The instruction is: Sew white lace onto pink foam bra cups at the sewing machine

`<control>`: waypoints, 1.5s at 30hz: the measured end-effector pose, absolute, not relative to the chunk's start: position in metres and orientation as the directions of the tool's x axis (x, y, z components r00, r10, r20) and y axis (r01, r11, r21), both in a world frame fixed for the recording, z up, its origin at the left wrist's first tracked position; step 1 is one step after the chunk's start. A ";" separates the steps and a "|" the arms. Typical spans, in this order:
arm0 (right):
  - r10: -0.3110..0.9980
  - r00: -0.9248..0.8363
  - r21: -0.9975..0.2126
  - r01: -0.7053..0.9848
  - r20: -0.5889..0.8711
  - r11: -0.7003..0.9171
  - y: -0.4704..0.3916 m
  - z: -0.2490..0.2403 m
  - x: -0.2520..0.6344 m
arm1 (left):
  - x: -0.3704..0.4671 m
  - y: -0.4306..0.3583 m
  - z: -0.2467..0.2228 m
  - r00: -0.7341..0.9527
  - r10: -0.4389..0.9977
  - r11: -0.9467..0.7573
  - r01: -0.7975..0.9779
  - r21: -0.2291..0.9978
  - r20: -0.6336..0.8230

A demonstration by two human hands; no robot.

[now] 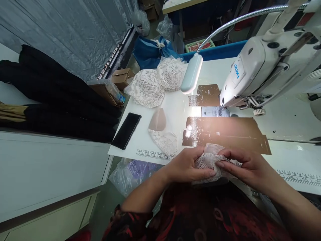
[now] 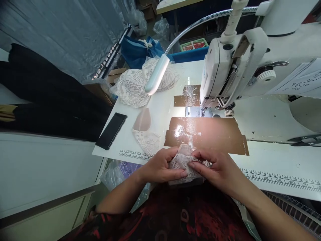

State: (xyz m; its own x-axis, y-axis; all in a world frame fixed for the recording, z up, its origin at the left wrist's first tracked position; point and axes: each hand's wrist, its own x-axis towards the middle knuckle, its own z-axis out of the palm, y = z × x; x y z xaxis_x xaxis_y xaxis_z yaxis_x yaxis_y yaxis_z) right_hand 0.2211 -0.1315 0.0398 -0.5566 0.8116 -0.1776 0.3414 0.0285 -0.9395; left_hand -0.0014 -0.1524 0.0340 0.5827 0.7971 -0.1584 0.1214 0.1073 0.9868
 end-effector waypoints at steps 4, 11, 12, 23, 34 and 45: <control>0.866 -0.482 -0.966 0.259 -0.131 -0.003 -0.137 0.032 0.216 | -0.004 -0.160 0.032 0.547 0.824 0.039 0.209 0.977 -0.150; 0.882 -0.408 -0.952 0.277 -0.237 -0.128 -0.141 0.027 0.210 | -0.011 -0.153 0.044 0.412 0.903 0.009 0.270 0.963 -0.123; 0.884 -0.404 -0.949 0.293 -0.234 -0.117 -0.141 0.027 0.209 | -0.011 -0.152 0.044 0.400 0.909 -0.006 0.287 0.958 -0.114; 0.876 -0.443 -0.951 0.307 -0.189 -0.050 -0.142 0.029 0.209 | -0.001 -0.149 0.046 0.455 0.888 -0.089 0.292 0.952 -0.057; 0.858 -0.474 -0.970 0.219 -0.199 -0.104 -0.126 0.031 0.226 | 0.009 -0.147 0.040 0.395 0.916 -0.042 0.257 0.965 -0.066; 0.822 -0.525 -0.961 0.260 -0.221 -0.093 -0.125 0.044 0.230 | 0.013 -0.128 0.045 0.568 0.812 0.216 -0.073 0.974 -0.137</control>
